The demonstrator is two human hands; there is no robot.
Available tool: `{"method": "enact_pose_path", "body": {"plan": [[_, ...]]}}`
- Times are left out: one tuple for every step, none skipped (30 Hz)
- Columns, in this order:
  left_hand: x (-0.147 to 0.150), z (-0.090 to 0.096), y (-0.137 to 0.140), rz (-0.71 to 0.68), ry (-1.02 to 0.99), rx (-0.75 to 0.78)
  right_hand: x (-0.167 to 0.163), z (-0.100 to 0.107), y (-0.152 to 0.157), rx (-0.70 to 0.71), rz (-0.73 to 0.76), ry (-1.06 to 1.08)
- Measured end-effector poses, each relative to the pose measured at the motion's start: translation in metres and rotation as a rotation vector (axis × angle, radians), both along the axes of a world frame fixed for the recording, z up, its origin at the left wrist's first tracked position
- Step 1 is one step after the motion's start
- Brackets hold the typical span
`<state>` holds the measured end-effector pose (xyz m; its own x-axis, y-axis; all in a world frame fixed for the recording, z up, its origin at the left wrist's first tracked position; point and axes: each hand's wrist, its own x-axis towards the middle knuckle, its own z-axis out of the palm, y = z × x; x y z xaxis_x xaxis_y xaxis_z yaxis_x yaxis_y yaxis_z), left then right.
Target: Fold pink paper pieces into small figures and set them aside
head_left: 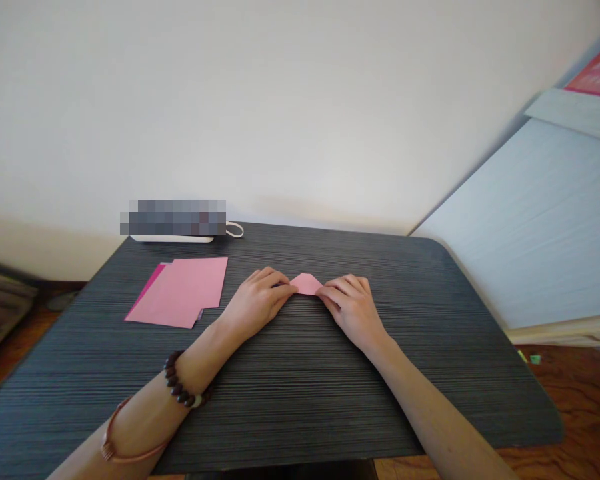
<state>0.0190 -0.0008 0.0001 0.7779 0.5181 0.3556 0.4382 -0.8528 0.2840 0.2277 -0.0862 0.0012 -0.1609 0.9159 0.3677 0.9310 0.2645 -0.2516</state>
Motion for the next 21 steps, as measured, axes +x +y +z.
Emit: {"method": "enact_pose_path", "body": {"plan": [[-0.0002, 0.0003, -0.0004, 0.008, 0.018, -0.003, 0.0, -0.0001, -0.0001, -0.015, -0.007, 0.008], [-0.0003, 0.0005, -0.0007, 0.014, 0.03, -0.008, 0.0001, -0.0003, -0.0002, -0.029, -0.012, 0.018], [-0.0003, 0.0004, -0.0007, 0.017, 0.037, -0.017, 0.0004, -0.0006, -0.0002, -0.043, -0.014, 0.031], [-0.0003, 0.0001, -0.0005, 0.019, 0.037, -0.027, 0.001, -0.0009, 0.0, -0.056, -0.015, 0.046], [-0.0002, -0.0004, -0.0001, 0.022, 0.03, -0.04, 0.0017, -0.0015, 0.0003, -0.068, -0.018, 0.064], [-0.0001, -0.001, 0.0004, 0.027, 0.02, -0.056, 0.0025, -0.0021, 0.0007, -0.08, -0.025, 0.082], [0.0001, -0.0016, 0.001, 0.036, 0.005, -0.074, 0.0033, -0.0028, 0.0013, -0.092, -0.035, 0.101], [0.0004, -0.0021, 0.0015, 0.047, -0.012, -0.093, 0.004, -0.0036, 0.0018, -0.106, -0.048, 0.12], [0.0006, -0.0025, 0.0019, 0.058, -0.028, -0.111, 0.0047, -0.0043, 0.0024, -0.121, -0.063, 0.138], [0.0009, -0.0027, 0.0022, 0.068, -0.04, -0.125, 0.0052, -0.0049, 0.003, -0.136, -0.078, 0.154], [0.0011, -0.0027, 0.0023, 0.076, -0.047, -0.135, 0.0055, -0.0053, 0.0035, -0.151, -0.092, 0.168], [0.0013, -0.0024, 0.0023, 0.086, -0.05, -0.141, 0.0056, -0.0057, 0.0039, -0.164, -0.104, 0.178], [0.0014, -0.002, 0.0022, 0.098, -0.05, -0.145, 0.0056, -0.0059, 0.0043, -0.173, -0.114, 0.183], [0.0015, -0.0016, 0.0021, 0.111, -0.048, -0.148, 0.0054, -0.0059, 0.0046, -0.179, -0.125, 0.183], [0.0016, -0.0011, 0.002, 0.124, -0.045, -0.153, 0.0052, -0.0059, 0.0047, -0.182, -0.137, 0.18], [0.0016, -0.0008, 0.0019, 0.137, -0.04, -0.159, 0.0049, -0.0058, 0.0048, -0.184, -0.148, 0.175], [0.0017, -0.0005, 0.0019, 0.15, -0.035, -0.165, 0.0044, -0.0056, 0.0049, -0.185, -0.159, 0.17], [0.0018, -0.0004, 0.0018, 0.16, -0.028, -0.169, 0.0039, -0.0055, 0.0048, -0.184, -0.169, 0.165], [0.002, -0.0003, 0.0017, 0.168, -0.021, -0.169, 0.0033, -0.0053, 0.0047, -0.183, -0.176, 0.16], [0.0021, -0.0003, 0.0016, 0.176, -0.015, -0.164, 0.0026, -0.0052, 0.0046, -0.18, -0.18, 0.156], [0.0023, -0.0004, 0.0014, 0.185, -0.01, -0.154, 0.0018, -0.0052, 0.0045, -0.176, -0.183, 0.152]]}}
